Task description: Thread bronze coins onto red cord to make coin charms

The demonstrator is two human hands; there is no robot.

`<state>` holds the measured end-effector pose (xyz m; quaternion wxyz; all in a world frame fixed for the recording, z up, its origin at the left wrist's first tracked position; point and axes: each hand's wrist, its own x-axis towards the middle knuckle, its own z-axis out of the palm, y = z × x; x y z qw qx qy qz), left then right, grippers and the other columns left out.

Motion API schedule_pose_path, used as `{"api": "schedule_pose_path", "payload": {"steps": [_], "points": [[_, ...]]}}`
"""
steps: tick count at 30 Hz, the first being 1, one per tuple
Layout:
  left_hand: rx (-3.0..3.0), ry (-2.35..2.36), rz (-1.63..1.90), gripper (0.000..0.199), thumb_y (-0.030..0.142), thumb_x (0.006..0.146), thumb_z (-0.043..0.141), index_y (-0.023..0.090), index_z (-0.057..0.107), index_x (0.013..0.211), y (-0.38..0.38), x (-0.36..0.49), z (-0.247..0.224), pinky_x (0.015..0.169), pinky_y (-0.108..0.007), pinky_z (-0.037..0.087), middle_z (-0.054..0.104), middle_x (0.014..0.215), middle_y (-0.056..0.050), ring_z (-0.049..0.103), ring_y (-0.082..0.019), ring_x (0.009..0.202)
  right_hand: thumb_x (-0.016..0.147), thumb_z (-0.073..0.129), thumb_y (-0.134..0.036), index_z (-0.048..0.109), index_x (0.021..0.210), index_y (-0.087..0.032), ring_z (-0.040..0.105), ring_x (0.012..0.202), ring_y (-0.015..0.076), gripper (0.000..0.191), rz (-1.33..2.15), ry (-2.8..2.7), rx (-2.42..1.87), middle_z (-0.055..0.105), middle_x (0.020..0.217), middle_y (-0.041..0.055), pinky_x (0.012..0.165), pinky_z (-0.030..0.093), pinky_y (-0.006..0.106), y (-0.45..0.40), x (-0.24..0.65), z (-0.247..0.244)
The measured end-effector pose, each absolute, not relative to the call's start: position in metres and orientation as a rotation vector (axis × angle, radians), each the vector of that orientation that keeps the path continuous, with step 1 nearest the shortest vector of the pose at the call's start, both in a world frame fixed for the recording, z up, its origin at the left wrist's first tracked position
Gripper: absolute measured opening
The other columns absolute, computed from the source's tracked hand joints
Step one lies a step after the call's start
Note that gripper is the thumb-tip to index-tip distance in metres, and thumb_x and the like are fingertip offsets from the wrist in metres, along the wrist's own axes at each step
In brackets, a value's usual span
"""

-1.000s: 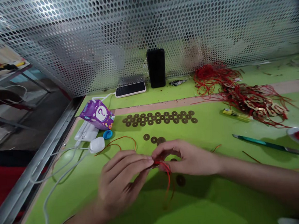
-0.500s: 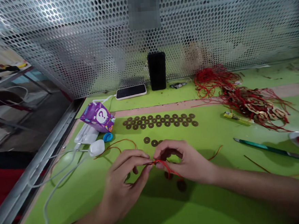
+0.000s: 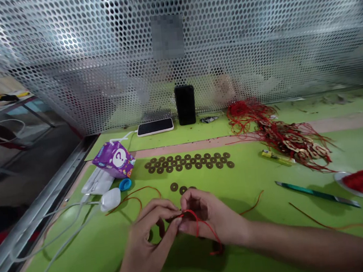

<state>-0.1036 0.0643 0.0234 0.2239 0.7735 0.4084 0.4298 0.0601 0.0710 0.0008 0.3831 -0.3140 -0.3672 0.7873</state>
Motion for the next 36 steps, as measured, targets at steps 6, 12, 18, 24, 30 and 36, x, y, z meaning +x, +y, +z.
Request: {"api": "schedule_pose_path", "payload": {"steps": [6,12,18,24,30,36], "points": [[2.153,1.154,1.177,0.015,0.015,0.085,0.056,0.02,0.064,0.074,0.067,-0.108,0.022,0.056,-0.018,0.055,0.065,0.075,-0.003,0.065,-0.014,0.068,0.06,0.088,-0.029,0.052,0.082,-0.019,0.061,0.06,0.0072,0.044,2.023,-0.964,-0.72,0.061,0.077,-0.004,0.054,0.046,0.017,0.069,0.065,-0.005],[2.078,1.258,1.102,0.01,0.015,0.083,0.059,0.022,0.064,0.078,0.077,-0.122,0.023,0.055,-0.017,0.053,0.065,0.082,-0.001,0.065,-0.013,0.072,0.078,0.075,-0.036,0.051,0.107,-0.021,0.059,0.06,0.0084,0.04,1.936,-1.199,-0.861,0.061,0.079,-0.0031,0.061,0.05,0.023,0.071,0.094,-0.002],[2.009,1.407,1.131,0.007,0.022,0.084,0.06,0.024,0.064,0.079,0.086,-0.135,0.022,0.058,-0.017,0.052,0.063,0.088,0.0,0.062,-0.012,0.075,0.084,0.07,-0.032,0.052,0.101,-0.021,0.063,0.075,0.0111,0.026,1.745,-1.344,-1.053,0.062,0.081,-0.002,0.072,0.048,0.025,0.067,0.14,0.009],[1.915,1.402,1.167,0.009,0.02,0.083,0.059,0.023,0.063,0.076,0.092,-0.135,0.021,0.055,-0.015,0.05,0.063,0.084,0.0,0.062,-0.012,0.074,0.08,0.072,-0.035,0.054,0.101,-0.023,0.063,0.072,0.0158,0.03,1.284,-1.303,-1.246,0.063,0.079,0.0012,0.062,0.051,0.026,0.078,0.193,0.006],[1.799,1.428,1.163,0.009,0.023,0.082,0.061,0.02,0.062,0.074,0.093,-0.134,0.019,0.052,-0.016,0.048,0.061,0.084,-0.001,0.06,-0.012,0.07,0.078,0.073,-0.038,0.059,0.091,-0.026,0.061,0.067,0.0172,0.022,0.859,-1.256,-1.313,0.062,0.077,0.0044,0.057,0.05,0.028,0.102,0.23,0.006],[1.721,1.404,1.129,0.008,0.024,0.082,0.062,0.02,0.062,0.075,0.092,-0.134,0.016,0.052,-0.017,0.047,0.061,0.085,-0.002,0.059,-0.012,0.07,0.083,0.065,-0.033,0.059,0.096,-0.029,0.065,0.085,0.0246,0.015,0.604,-1.376,-1.447,0.065,0.092,0.0099,0.072,0.054,0.037,0.111,0.243,-0.007]]}}
